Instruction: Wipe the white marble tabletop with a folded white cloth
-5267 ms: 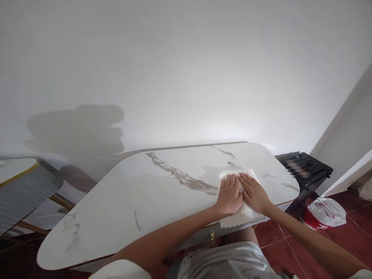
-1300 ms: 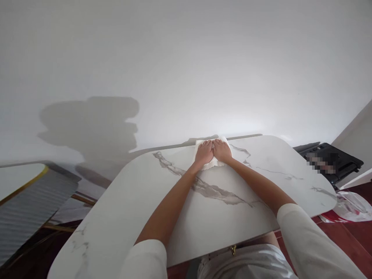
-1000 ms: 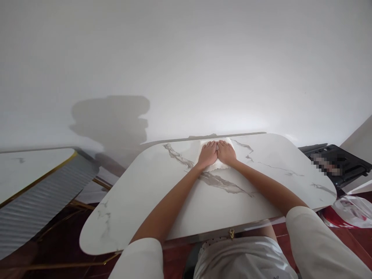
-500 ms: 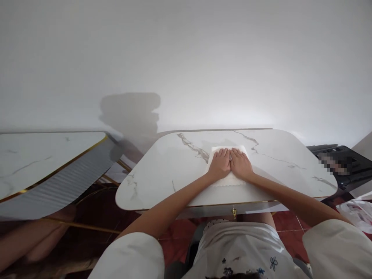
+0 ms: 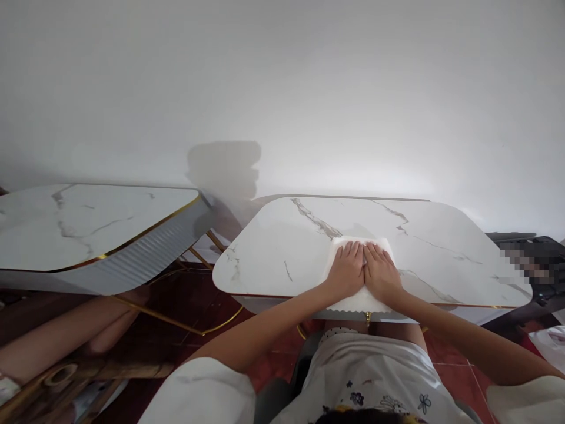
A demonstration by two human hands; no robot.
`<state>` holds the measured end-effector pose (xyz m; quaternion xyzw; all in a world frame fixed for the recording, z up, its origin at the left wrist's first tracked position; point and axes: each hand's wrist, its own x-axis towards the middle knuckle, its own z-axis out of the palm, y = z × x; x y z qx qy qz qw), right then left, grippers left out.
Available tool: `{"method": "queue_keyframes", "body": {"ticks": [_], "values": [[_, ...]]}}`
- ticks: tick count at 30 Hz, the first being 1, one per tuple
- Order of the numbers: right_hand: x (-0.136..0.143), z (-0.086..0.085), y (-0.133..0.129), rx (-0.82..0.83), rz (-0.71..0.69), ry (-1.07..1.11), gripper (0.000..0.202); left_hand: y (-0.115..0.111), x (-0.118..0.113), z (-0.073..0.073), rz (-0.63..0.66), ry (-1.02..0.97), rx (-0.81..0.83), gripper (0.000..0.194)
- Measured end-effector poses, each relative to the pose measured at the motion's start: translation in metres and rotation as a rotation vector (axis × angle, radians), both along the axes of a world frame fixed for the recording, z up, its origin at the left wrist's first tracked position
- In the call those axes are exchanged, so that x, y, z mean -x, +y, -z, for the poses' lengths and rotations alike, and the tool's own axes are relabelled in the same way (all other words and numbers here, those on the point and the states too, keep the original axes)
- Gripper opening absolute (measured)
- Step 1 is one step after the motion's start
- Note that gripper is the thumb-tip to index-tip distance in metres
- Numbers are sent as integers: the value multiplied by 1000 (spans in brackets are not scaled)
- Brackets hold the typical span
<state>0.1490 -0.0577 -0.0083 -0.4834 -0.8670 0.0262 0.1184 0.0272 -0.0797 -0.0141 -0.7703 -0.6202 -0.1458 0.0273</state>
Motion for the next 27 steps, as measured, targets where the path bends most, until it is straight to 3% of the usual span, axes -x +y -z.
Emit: {"method": "queue_keyframes", "body": {"ticks": [5, 9, 21, 27], "values": [[18, 1, 7, -10, -40, 26, 52, 3, 17, -3, -42, -13, 40, 49], [29, 3, 33, -54, -85, 37, 49, 25, 28, -3, -67, 1, 37, 49], [58, 8, 154, -136, -51, 75, 45, 151, 58, -3, -23, -59, -48, 32], [71, 9, 199, -158, -46, 76, 44, 201, 72, 0, -26, -82, -50, 31]]}}
